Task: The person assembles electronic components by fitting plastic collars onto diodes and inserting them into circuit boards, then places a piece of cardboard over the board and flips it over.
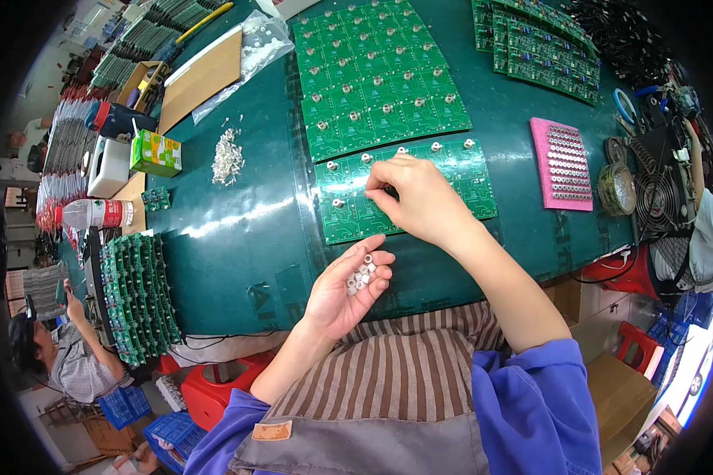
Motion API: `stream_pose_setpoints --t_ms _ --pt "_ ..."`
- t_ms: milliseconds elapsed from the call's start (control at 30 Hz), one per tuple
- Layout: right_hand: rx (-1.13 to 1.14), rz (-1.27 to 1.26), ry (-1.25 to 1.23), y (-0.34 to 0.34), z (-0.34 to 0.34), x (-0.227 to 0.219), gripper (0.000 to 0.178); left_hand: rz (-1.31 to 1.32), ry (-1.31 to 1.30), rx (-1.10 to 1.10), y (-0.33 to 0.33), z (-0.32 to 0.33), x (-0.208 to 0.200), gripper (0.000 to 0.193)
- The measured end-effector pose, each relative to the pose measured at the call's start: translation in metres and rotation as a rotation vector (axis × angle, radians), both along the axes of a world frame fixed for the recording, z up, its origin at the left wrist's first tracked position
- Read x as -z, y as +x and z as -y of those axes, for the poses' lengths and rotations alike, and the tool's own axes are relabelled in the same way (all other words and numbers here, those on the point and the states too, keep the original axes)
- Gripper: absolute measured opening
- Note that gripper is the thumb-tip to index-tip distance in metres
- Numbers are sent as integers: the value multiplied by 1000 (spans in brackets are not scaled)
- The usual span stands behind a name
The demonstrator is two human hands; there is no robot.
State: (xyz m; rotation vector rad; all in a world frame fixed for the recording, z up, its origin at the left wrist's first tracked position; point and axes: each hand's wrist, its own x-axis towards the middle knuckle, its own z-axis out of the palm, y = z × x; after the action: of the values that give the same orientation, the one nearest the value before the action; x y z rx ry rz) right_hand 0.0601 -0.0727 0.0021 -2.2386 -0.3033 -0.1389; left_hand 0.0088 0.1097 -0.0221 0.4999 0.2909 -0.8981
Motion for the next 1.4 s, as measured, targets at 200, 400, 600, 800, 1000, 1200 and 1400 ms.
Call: stream_pose_setpoints --t_ms 200,400,600,800,1000,1200,1400 --pt "102 116 10 -11 -9 13 8 2 27 -28 0 -1 0 29" --pt "162 225 103 -20 -16 22 10 4 -8 -41 -3 1 -1 23" --pt "107 263 46 -23 -3 13 11 13 72 -16 -3 6 -4 23" --pt "475 375 -336 -31 80 -11 9 55 44 -34 -5 3 -1 23" --pt "733 175 -476 -54 173 6 8 67 244 10 -3 15 -15 25" --pt "791 156 -587 -51 174 4 12 -15 67 13 -5 16 -7 28" --pt "947 84 -448 -51 166 0 13 -41 168 29 -7 28 -15 27"
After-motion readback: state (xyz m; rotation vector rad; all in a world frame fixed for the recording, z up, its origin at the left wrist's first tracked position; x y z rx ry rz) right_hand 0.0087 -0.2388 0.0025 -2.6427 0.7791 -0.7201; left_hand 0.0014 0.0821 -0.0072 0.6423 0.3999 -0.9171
